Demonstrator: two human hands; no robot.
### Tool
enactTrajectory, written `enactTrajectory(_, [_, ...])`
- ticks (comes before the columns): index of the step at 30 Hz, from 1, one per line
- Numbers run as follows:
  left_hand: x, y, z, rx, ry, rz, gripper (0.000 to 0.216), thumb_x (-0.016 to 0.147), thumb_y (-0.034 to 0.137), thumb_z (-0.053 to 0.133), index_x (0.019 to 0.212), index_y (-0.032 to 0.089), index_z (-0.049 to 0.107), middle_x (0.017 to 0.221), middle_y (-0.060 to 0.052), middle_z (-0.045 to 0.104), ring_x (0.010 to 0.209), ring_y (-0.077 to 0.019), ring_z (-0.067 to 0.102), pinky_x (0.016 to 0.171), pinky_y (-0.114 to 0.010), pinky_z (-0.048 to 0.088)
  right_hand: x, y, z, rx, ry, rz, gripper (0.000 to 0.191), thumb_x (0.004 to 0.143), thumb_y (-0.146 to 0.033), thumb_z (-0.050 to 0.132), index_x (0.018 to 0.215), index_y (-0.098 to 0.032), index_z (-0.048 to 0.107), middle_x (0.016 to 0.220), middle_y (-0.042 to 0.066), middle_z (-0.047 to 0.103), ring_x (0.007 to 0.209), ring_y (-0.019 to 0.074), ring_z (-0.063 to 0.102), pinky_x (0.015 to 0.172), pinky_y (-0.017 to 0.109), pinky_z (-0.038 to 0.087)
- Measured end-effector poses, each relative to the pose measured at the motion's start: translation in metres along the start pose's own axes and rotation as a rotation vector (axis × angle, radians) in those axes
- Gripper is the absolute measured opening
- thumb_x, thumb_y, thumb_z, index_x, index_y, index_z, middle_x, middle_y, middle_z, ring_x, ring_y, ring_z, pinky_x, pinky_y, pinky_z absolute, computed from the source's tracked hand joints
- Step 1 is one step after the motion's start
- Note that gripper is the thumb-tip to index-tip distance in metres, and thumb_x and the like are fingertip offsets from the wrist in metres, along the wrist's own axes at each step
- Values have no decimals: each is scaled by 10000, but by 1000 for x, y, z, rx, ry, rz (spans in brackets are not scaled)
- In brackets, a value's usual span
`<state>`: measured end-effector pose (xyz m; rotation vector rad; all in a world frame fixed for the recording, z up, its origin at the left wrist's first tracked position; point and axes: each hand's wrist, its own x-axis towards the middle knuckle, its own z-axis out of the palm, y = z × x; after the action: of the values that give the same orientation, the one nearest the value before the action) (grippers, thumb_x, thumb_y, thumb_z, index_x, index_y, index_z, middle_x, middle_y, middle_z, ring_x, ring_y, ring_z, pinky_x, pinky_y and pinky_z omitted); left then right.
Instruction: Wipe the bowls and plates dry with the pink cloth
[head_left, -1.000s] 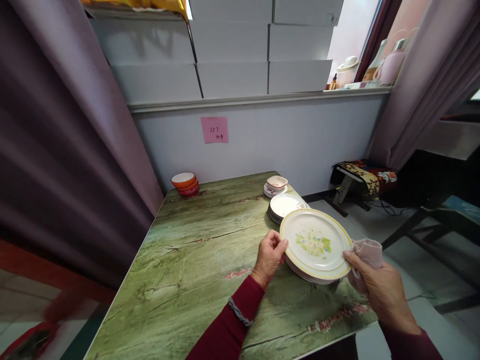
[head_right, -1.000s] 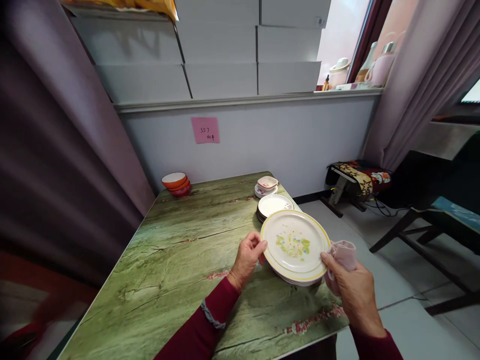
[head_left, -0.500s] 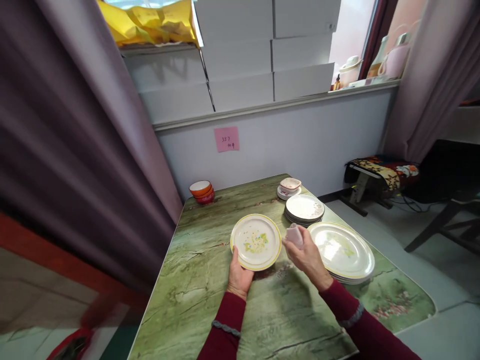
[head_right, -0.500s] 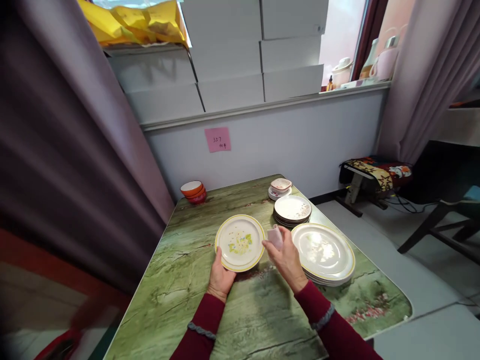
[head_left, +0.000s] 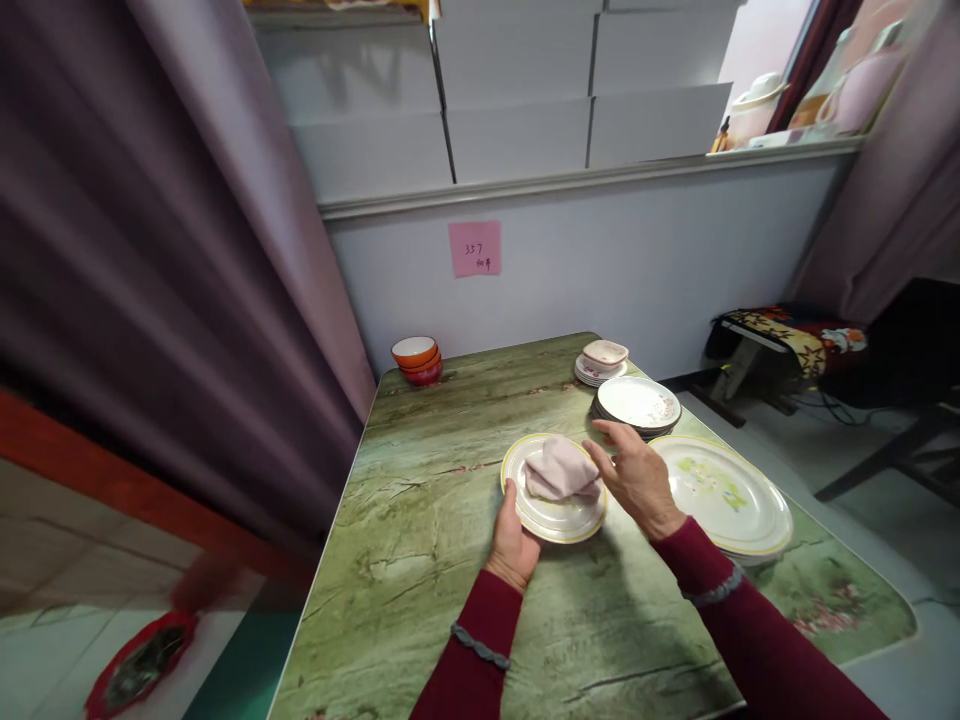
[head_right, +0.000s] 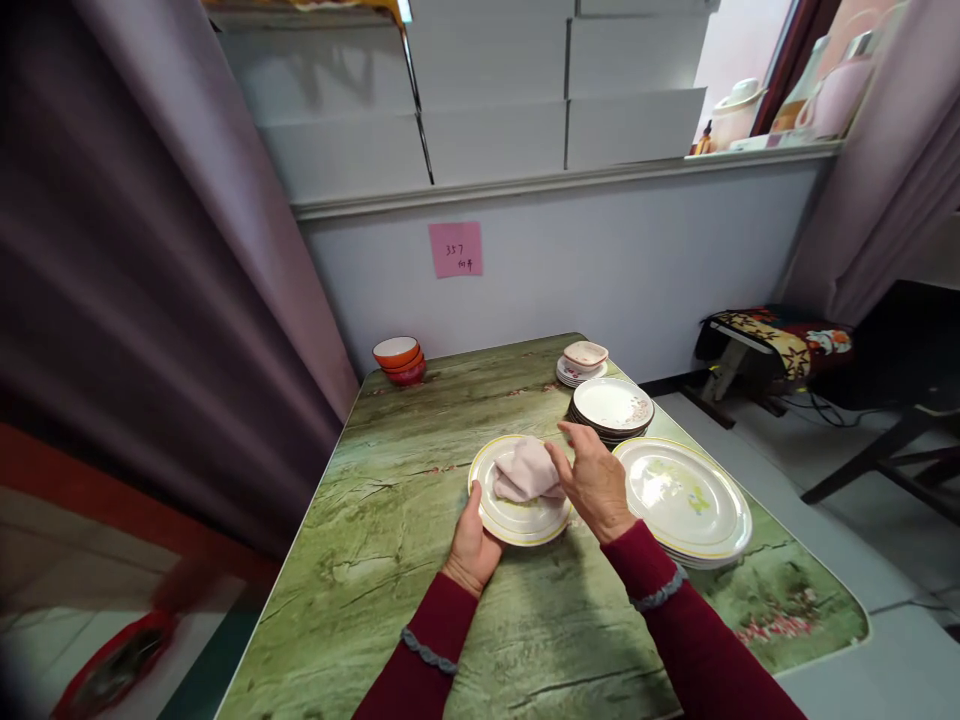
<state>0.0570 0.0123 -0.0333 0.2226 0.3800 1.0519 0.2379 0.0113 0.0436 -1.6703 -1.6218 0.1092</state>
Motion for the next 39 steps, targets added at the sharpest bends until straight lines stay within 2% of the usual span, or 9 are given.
enactTrajectory(2, [0, 0, 3, -14, 14, 13, 523, 1002, 483, 400, 1321, 138, 631, 1359, -159, 636, 1410, -297, 442, 1218, -500, 231, -6, 4, 3, 34, -82, -69, 298, 953, -411, 518, 1155, -233, 647, 1132, 80, 685, 850, 203, 696, 699, 312, 550])
enactTrajectory(5, [0, 0, 8, -10, 36, 2, 516, 1000, 479, 414, 1285, 120, 650, 1348, -171, 642, 1396, -306, 461, 1208, -503, 253, -17, 6, 17, 32, -221, -203, 286, 937, -355, 562, 1192, -259, 648, 1236, 77, 644, 967, 206, 684, 787, 313, 555])
enactTrajectory(10, [-3, -1, 11, 40, 91, 26, 499, 1003, 467, 421, 1294, 125, 639, 1347, -161, 646, 1363, -301, 501, 1191, -487, 304, -30, 12, 41, -37, -255, -219, 270, 902, -291, 619, 1158, -220, 669, 1137, 103, 651, 1069, 247, 624, 913, 377, 525])
enactTrajectory(17, [-6, 1, 12, 91, 162, -53, 657, 942, 629, 449, 1258, 92, 656, 1227, -194, 706, 1233, -349, 611, 1080, -493, 461, -68, -4, 24, 160, -407, -282, 225, 963, -321, 541, 1109, -245, 694, 1058, 88, 662, 982, 225, 636, 871, 366, 539])
enactTrajectory(21, [-6, 2, 12, 77, 189, -32, 732, 918, 701, 414, 1219, 86, 673, 1180, -191, 723, 1185, -336, 645, 1037, -451, 508, -69, -24, 40, 337, -350, -406, 324, 927, -158, 521, 1212, -245, 650, 1192, 105, 648, 1112, 220, 615, 957, 374, 520])
enactTrajectory(25, [-4, 0, 13, 67, 221, 93, 575, 995, 569, 373, 1278, 150, 647, 1244, -132, 707, 1251, -276, 607, 1098, -423, 457, -36, -31, 69, 338, -254, -486, 299, 897, -97, 515, 1118, -213, 679, 1278, 121, 629, 1220, 234, 570, 1032, 420, 478])
enactTrajectory(31, [-2, -6, 13, 112, 219, 162, 579, 979, 570, 417, 1304, 146, 641, 1358, -153, 641, 1377, -287, 487, 1165, -448, 371, 2, 9, 67, 111, -102, -379, 320, 941, -164, 521, 1224, -203, 665, 1291, 141, 637, 1248, 279, 548, 1034, 494, 451])
enactTrajectory(35, [-3, -5, 12, 110, 229, 194, 590, 977, 577, 408, 1322, 156, 633, 1398, -138, 611, 1403, -281, 455, 1173, -434, 359, -29, 37, 44, 33, -133, -304, 299, 950, -208, 535, 1208, -235, 683, 1264, 123, 664, 1198, 288, 578, 1005, 512, 462])
enactTrajectory(39, [-2, -3, 12, 106, 230, 166, 647, 971, 609, 383, 1337, 132, 619, 1380, -163, 620, 1374, -300, 490, 1169, -462, 363, -78, 29, 28, 91, -192, -318, 315, 956, -208, 534, 1239, -269, 660, 1241, 98, 683, 1167, 280, 594, 998, 520, 466])
